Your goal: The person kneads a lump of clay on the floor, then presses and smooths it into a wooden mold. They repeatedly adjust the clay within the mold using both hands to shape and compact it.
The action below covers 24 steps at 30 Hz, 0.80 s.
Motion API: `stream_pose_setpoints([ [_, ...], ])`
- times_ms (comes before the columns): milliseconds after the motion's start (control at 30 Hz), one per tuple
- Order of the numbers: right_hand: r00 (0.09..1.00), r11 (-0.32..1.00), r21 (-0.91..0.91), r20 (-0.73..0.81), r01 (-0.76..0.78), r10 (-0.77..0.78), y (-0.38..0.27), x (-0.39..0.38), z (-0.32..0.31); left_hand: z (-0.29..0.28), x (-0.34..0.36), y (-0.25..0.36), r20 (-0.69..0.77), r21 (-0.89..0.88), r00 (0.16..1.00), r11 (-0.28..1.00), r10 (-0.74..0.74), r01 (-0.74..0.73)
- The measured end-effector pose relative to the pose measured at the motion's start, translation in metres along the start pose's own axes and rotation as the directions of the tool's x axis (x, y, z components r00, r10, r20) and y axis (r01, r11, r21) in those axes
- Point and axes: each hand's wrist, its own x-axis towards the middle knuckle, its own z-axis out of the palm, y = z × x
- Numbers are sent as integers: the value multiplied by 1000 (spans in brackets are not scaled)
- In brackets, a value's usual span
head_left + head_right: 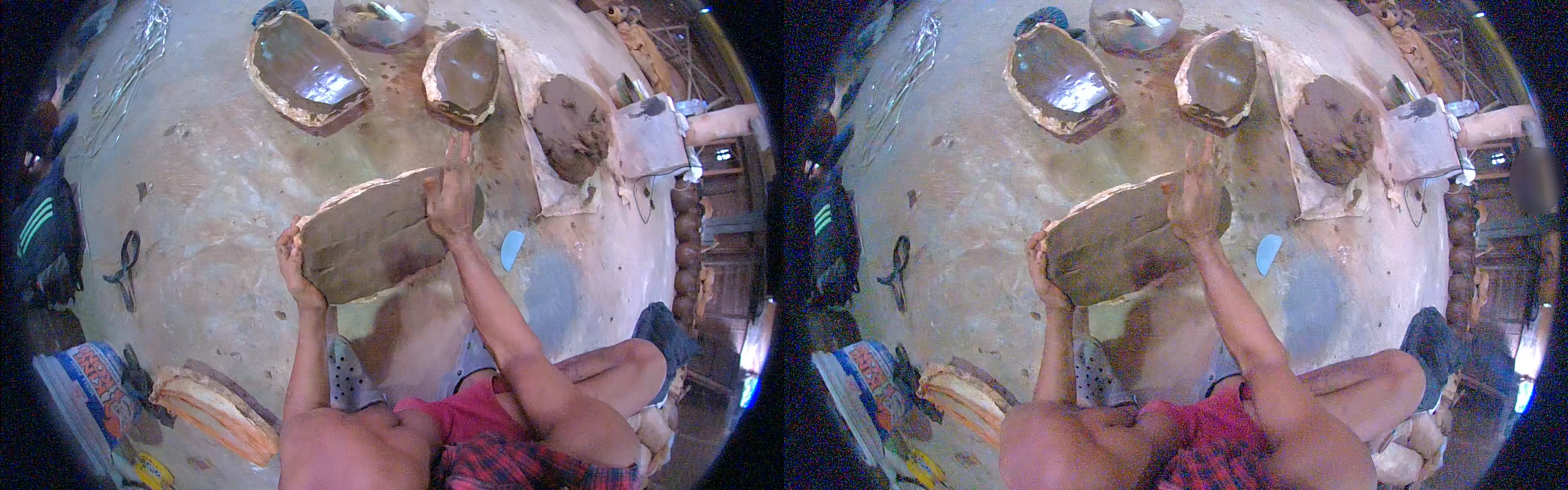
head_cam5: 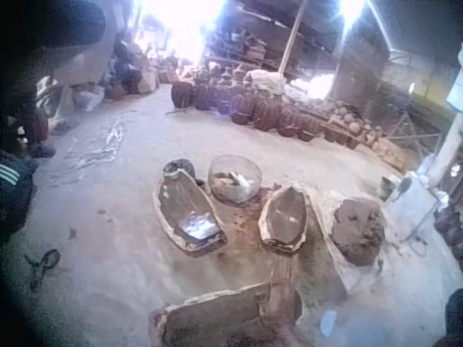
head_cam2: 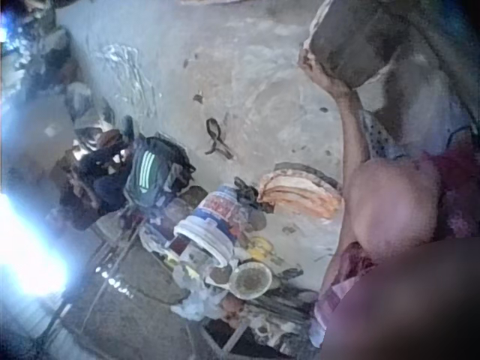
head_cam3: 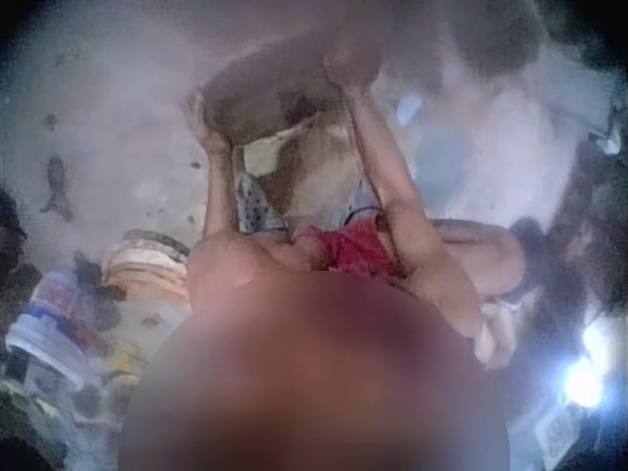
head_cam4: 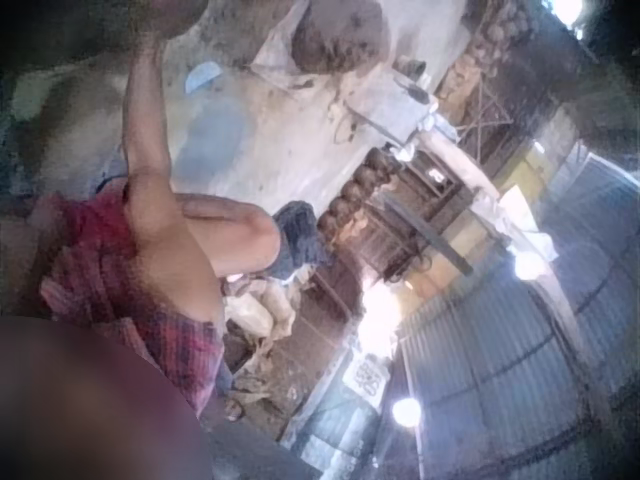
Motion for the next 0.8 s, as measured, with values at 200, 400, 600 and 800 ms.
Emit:
stream_pose_setpoints([
  [200, 973, 988, -40, 188, 146, -136, -2, -1, 27, 3, -1, 6, 4, 89, 1000, 996, -6, 6],
  [400, 876, 958, 2, 406, 286, -262, -41, -19, 64, 1, 1, -1, 6, 20, 1000, 1000, -1, 1],
  [600, 765, 913, 121, 510, 389, -393, -87, -34, 74, 2, 3, 0, 16, 27, 1000, 1000, -2, 2],
  [800, 725, 788, 492, 683, -370, -87, -51, 9, 42, -1, 2, 2, 23, 69, 1000, 997, 18, -20],
])
